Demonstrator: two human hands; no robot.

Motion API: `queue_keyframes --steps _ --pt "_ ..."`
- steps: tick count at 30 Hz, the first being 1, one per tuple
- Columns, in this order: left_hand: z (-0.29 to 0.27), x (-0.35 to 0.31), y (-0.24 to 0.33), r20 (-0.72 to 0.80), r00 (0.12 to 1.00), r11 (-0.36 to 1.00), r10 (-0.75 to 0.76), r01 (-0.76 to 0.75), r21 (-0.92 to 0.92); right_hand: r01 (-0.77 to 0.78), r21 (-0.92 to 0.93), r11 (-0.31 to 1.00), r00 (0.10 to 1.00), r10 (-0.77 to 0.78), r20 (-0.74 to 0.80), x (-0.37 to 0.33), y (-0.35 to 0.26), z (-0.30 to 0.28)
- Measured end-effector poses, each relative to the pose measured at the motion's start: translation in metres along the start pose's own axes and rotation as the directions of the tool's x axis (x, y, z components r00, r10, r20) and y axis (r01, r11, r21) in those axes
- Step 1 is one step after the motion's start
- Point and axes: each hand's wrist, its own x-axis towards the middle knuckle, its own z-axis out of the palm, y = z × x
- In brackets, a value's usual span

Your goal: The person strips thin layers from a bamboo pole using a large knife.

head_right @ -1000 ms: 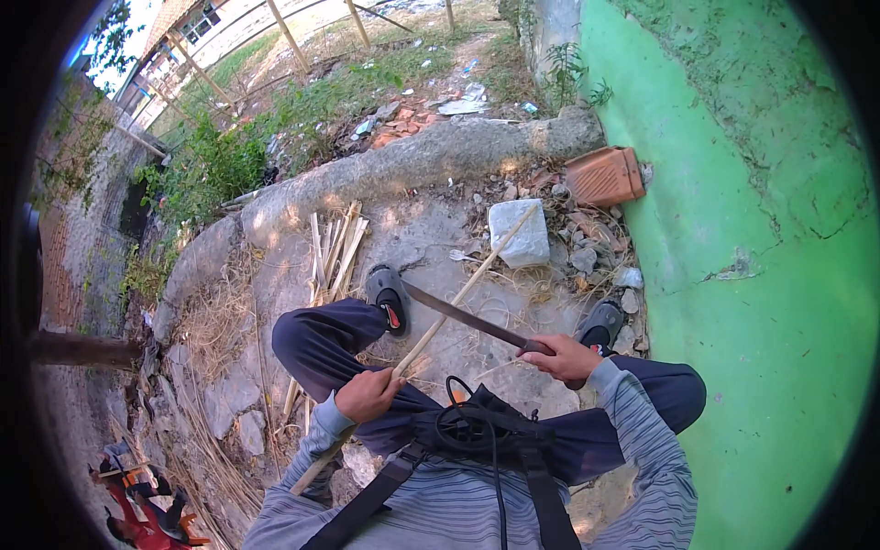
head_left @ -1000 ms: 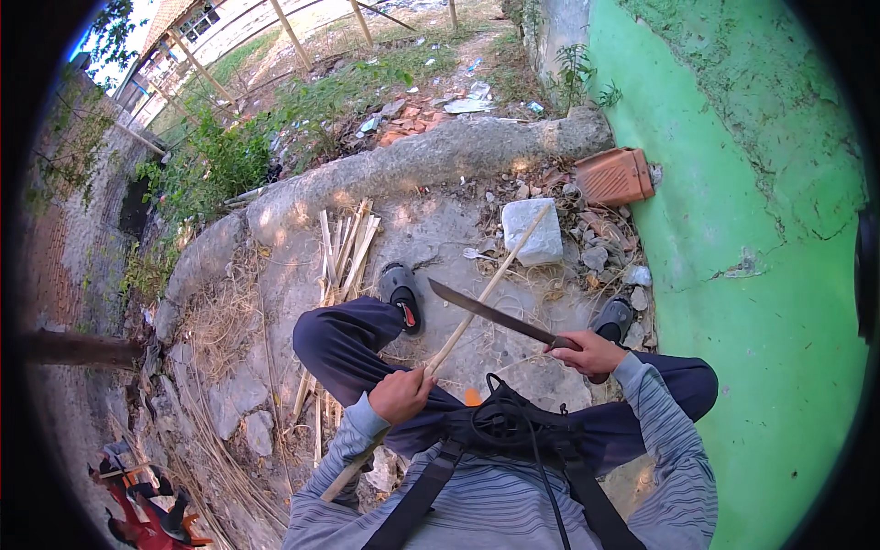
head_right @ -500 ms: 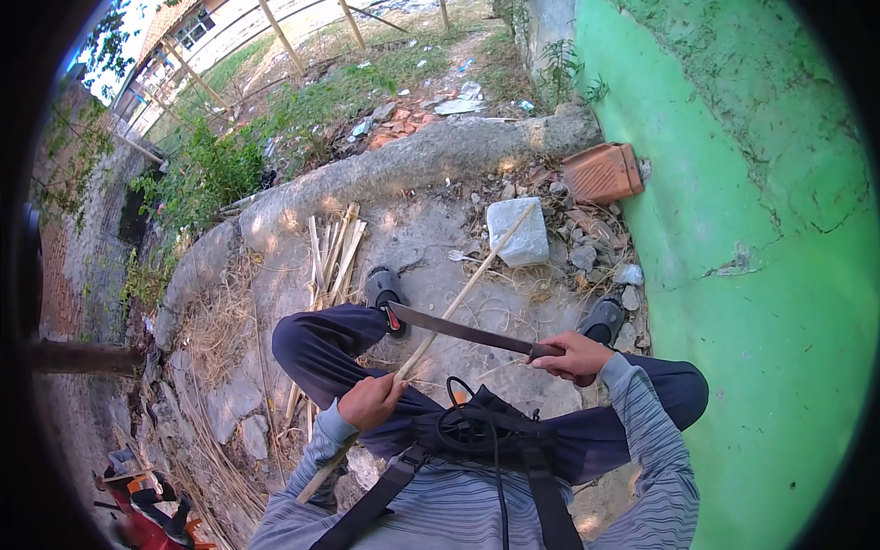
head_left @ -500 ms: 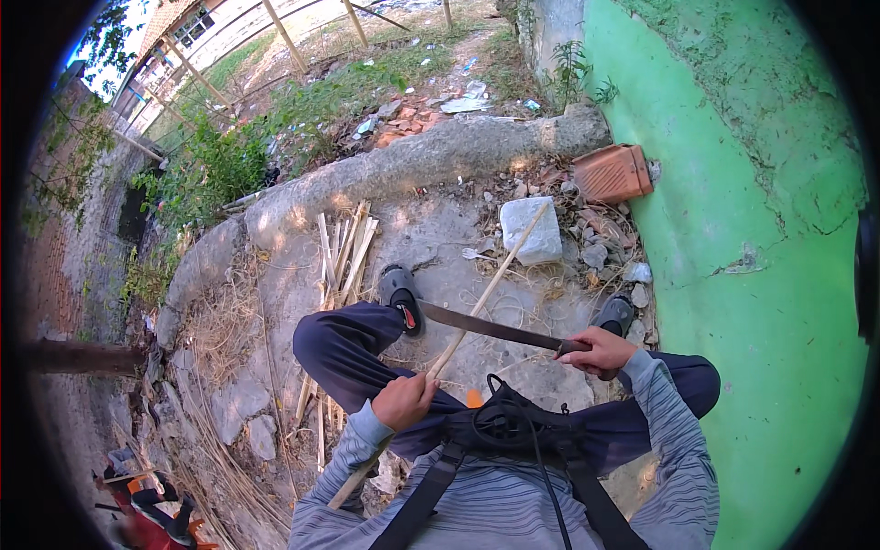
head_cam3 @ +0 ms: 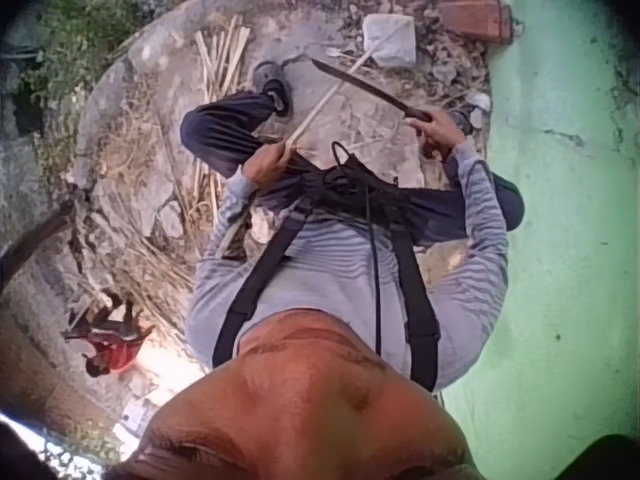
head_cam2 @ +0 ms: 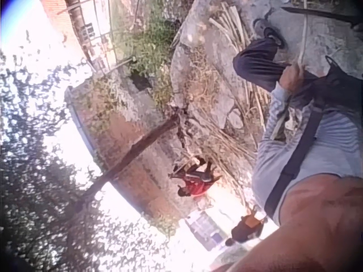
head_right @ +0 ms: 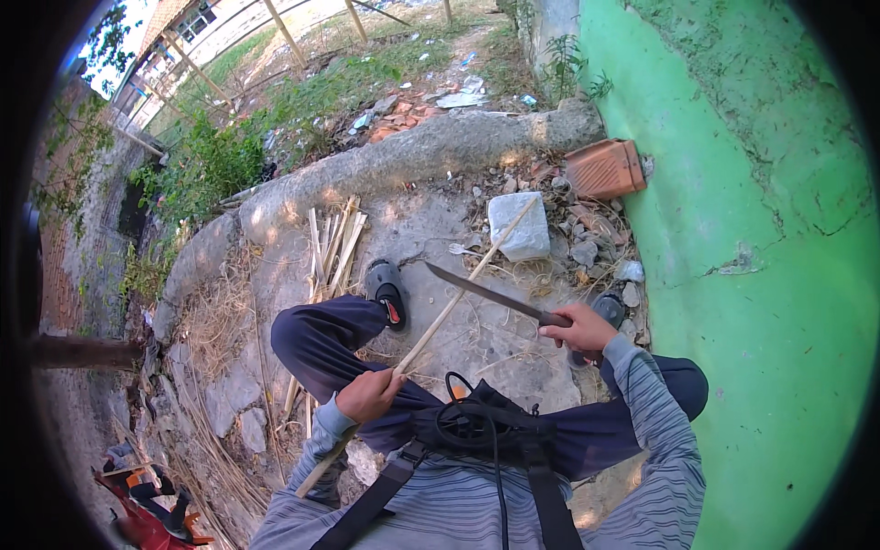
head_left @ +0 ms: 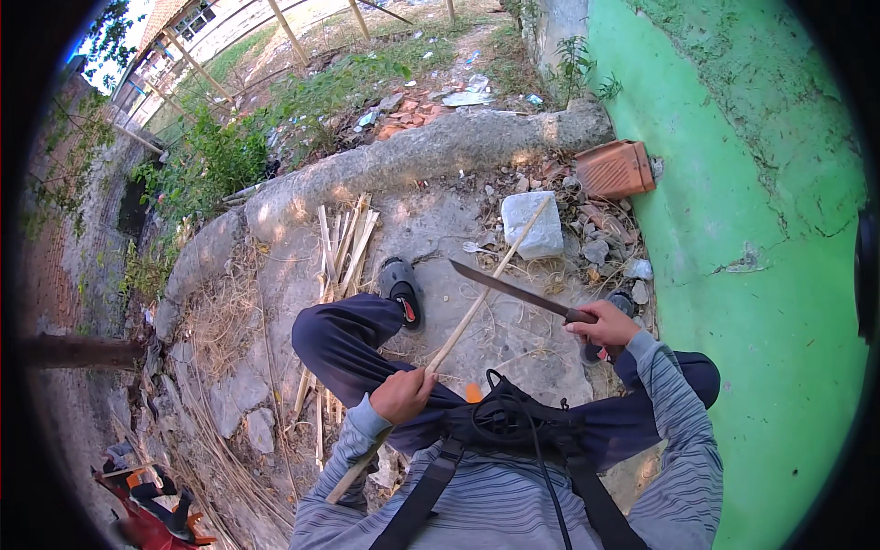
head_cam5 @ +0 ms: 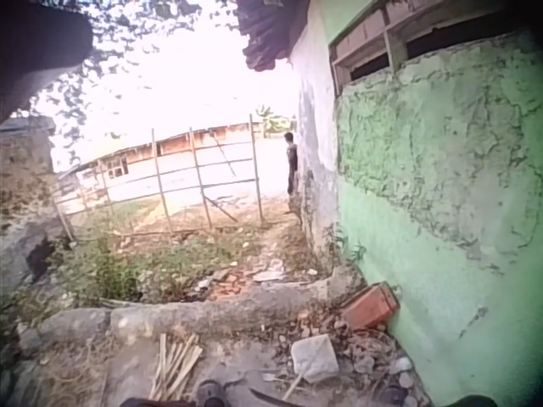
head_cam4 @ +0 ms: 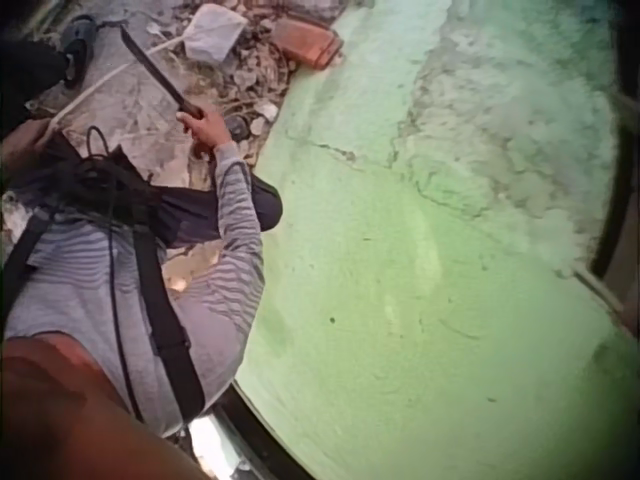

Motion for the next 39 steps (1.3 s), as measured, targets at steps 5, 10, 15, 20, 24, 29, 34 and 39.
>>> queue_keyframes --steps 5,10,15,20,24,29,34,39 --pt "-0.002 -0.001 0.003 0.018 0.998 0.996 -0.056 0.057 -0.065 0.137 -0.474 0.87 0.9 -0.309 -0.307 -0.002 -0.004 0.008" --pt "-0.003 -0.002 0.006 0.041 0.995 0.995 -0.086 0.088 -0.052 0.094 -0.07 0.993 0.984 -0.082 0.157 -0.026 -0.03 0.018" --pt "-0.001 0.0 0.007 0.046 0.997 0.996 -0.057 0.06 -0.063 0.119 -0.361 0.925 0.926 -0.235 -0.296 0.003 0.013 0.01" --pt "-0.005 0.001 0.002 0.068 0.994 0.991 -0.085 0.091 -0.102 0.119 -0.245 0.962 0.992 -0.125 -0.007 -0.03 -0.027 0.017" --pt "-0.006 0.001 0.001 0.067 0.996 0.996 -0.058 0.062 -0.064 0.0 0.091 0.996 0.979 -0.019 0.205 -0.029 -0.014 0.006" --pt "0.002 -0.002 -0.007 0.087 0.993 0.992 -0.083 0.091 -0.093 0.093 -0.275 0.957 0.93 -0.182 -0.319 0.001 0.014 0.006" --pt "0.002 0.0 -0.009 0.029 0.997 0.995 0.068 -0.065 -0.08 0.071 -0.04 0.997 0.989 -0.065 0.134 -0.029 -0.024 0.012" --pt "0.013 0.003 -0.021 0.061 0.993 0.994 0.105 -0.104 -0.02 0.187 -0.353 0.917 0.879 -0.317 -0.357 0.027 0.044 0.002"
